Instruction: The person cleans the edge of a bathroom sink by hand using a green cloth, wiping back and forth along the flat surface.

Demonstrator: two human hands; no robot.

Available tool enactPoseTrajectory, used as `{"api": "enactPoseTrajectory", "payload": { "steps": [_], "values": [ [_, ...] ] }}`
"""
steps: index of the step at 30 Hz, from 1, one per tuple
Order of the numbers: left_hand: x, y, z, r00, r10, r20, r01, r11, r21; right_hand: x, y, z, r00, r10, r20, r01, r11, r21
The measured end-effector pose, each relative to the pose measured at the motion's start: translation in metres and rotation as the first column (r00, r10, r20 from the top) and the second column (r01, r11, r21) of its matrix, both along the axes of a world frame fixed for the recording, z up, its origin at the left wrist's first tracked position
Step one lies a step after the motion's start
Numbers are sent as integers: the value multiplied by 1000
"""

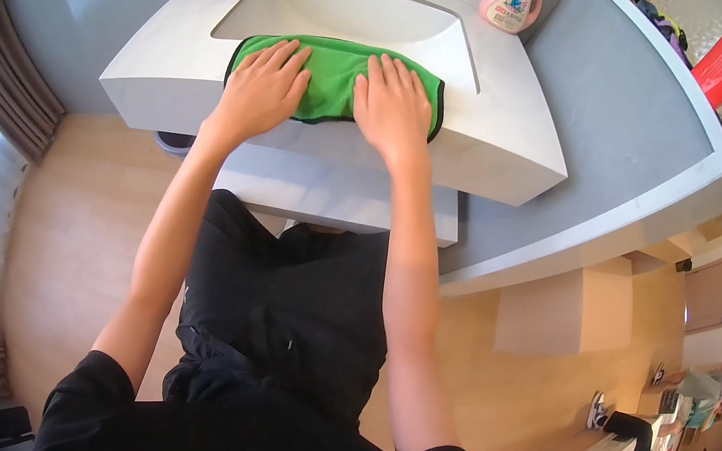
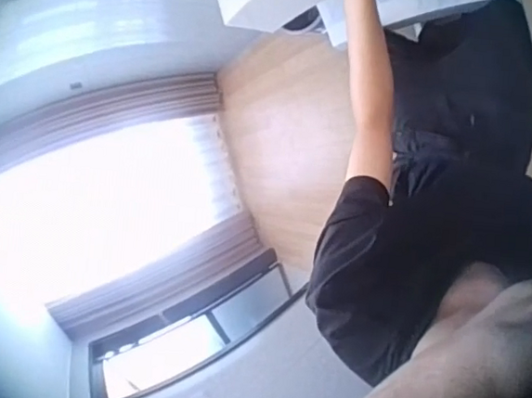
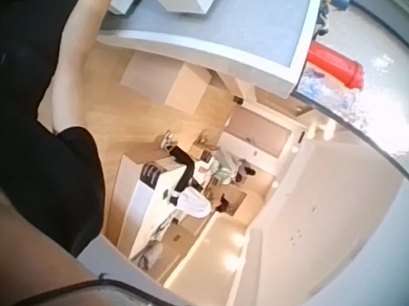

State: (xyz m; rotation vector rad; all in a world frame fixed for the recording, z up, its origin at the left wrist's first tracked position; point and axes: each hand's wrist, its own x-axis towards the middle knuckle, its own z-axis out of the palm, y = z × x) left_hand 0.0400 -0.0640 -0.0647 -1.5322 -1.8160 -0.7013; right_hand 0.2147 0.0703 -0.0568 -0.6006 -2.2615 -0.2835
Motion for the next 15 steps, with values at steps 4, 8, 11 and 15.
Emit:
{"api": "enactPoseTrajectory", "payload": {
  "steps": [4, 8, 11, 15],
  "values": [
    [-31, 33, 6, 1000, 8, -26, -9, 998, -57, -16, 17, 20, 995, 34, 94, -21, 989, -143],
    [-46, 47, 35, 958, 79, 274, 88, 834, -545, -28, 31, 37, 921, 49, 387, 120, 908, -402],
    [-51, 53, 45, 918, 182, 353, 91, 769, -633, -38, 32, 46, 915, 29, 401, 196, 839, -508],
    [-47, 56, 62, 927, 258, 271, -33, 778, -627, -50, 49, 58, 923, -8, 384, 210, 847, -488]
  ]
}}
